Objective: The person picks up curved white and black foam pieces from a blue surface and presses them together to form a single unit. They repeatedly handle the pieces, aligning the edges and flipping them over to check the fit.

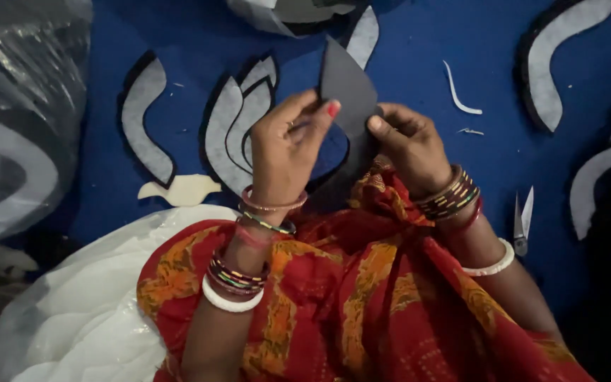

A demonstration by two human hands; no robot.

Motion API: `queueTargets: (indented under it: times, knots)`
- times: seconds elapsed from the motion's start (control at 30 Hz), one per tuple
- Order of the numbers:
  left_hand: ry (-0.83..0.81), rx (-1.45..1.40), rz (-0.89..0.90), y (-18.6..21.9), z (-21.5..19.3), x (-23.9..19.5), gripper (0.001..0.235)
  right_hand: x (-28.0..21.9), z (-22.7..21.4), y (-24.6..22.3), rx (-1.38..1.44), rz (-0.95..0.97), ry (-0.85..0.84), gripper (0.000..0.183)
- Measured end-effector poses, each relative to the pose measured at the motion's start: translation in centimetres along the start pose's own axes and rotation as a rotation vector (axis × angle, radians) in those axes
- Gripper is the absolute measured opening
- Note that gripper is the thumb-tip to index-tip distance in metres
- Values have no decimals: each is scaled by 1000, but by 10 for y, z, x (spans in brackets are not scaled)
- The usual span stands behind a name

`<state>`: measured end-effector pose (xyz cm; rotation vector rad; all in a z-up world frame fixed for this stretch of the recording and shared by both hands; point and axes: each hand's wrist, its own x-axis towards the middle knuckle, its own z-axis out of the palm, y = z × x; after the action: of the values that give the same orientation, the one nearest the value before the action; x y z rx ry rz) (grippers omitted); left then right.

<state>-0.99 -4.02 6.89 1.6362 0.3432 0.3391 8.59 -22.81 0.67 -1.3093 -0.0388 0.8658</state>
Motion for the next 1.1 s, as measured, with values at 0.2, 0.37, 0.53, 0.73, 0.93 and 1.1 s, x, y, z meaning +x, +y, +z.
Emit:
queueTargets:
  times: [0.2,0.37,0.53,0.73,0.93,1.1]
  knots:
    - [158,-25,37,-12,0,-2,30,-3,3,4,49,-52,-43,20]
    - [164,-2,67,-17,-5,-3,29,-2,4,8,-56,-150,-15,18]
    - [135,-75,104,-9,-9,1,34,-9,9,6,-113,-213,54,18]
    - [212,-102,105,-22,-16,1,28,-16,18,5,-150,-297,53,20]
    - [204,-162,103,-21,-20,4,26,-18,21,2,-151,-310,51,18]
    - [199,-135,113,-23,-20,6,26,-18,16,9,-157,-333,35,18]
